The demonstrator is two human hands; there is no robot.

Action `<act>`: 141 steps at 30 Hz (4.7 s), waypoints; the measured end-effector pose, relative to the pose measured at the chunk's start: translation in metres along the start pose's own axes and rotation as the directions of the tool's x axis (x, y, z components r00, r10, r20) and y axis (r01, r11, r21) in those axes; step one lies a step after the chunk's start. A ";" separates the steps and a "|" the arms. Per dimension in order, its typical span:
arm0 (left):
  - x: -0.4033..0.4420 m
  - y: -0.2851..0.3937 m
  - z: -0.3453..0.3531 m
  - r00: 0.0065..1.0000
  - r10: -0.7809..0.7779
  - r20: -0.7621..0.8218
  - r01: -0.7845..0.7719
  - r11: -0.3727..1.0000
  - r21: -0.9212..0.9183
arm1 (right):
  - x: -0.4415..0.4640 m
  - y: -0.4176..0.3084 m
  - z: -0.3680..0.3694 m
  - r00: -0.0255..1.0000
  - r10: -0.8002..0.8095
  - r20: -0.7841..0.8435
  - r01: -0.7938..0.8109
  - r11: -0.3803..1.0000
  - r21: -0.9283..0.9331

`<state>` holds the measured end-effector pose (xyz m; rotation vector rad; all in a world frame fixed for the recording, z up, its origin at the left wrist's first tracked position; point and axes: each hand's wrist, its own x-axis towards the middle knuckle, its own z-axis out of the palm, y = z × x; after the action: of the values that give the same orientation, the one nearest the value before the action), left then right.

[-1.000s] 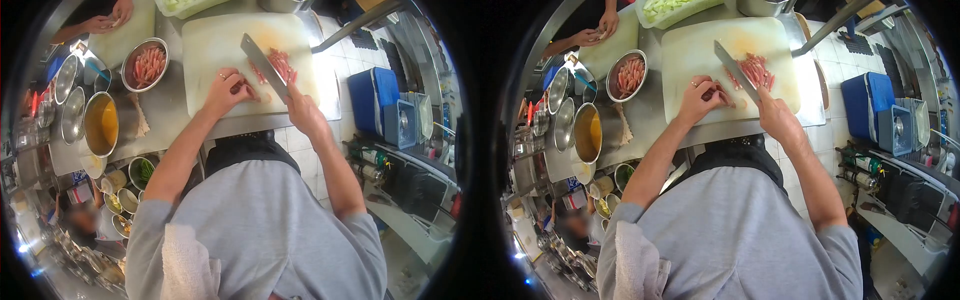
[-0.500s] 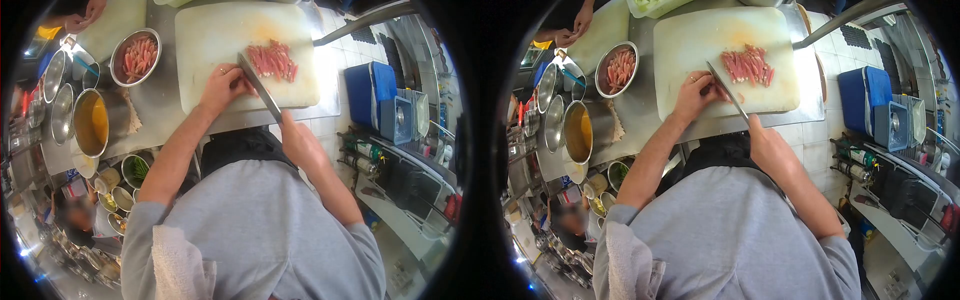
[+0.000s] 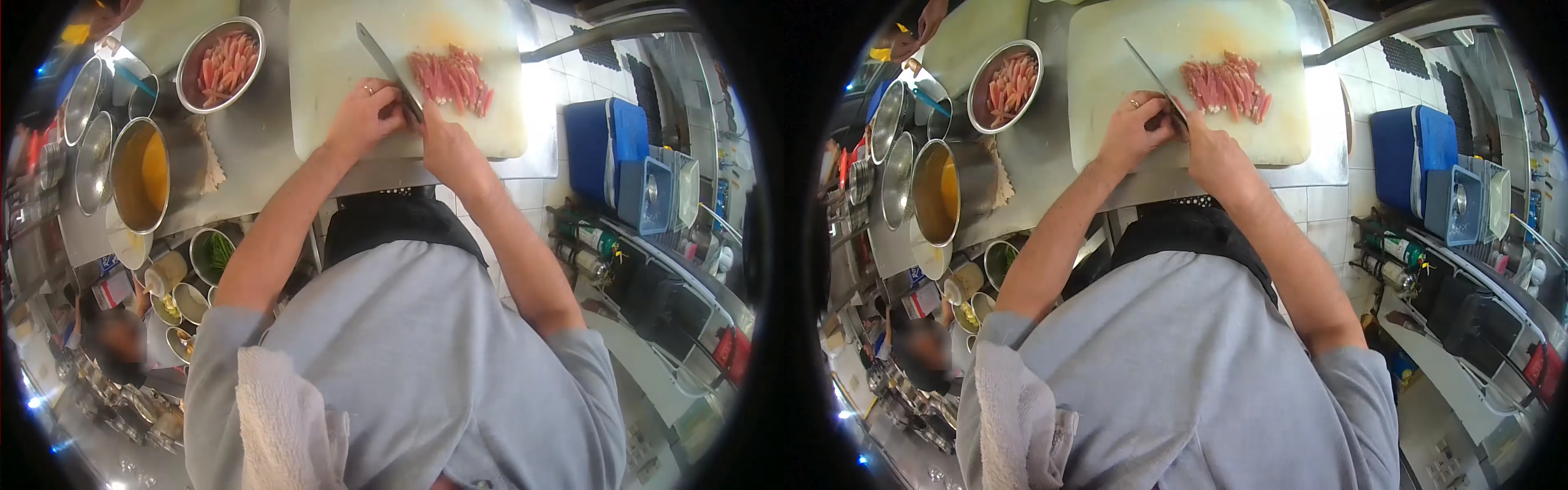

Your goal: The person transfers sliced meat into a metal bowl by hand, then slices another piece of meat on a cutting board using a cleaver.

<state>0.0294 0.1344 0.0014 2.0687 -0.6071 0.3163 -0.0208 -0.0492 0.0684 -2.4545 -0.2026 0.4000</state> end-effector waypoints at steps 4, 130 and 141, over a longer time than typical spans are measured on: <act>-0.002 -0.002 0.001 1.000 0.019 -0.003 -0.019 0.999 0.027 | -0.034 0.026 -0.019 0.999 0.049 -0.016 -0.049 0.999 -0.015; -0.013 0.003 -0.009 0.991 -0.070 -0.118 0.066 0.997 -0.036 | -0.036 0.027 -0.036 0.985 -0.128 -0.117 0.116 0.988 -0.105; -0.015 0.002 -0.008 0.991 -0.119 -0.060 0.120 0.993 0.007 | -0.078 -0.026 -0.046 0.987 0.061 0.150 -0.037 0.987 -0.155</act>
<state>0.0157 0.1448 0.0005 2.0883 -0.4445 0.3107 -0.0806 -0.0737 0.1369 -2.5826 -0.2464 0.6185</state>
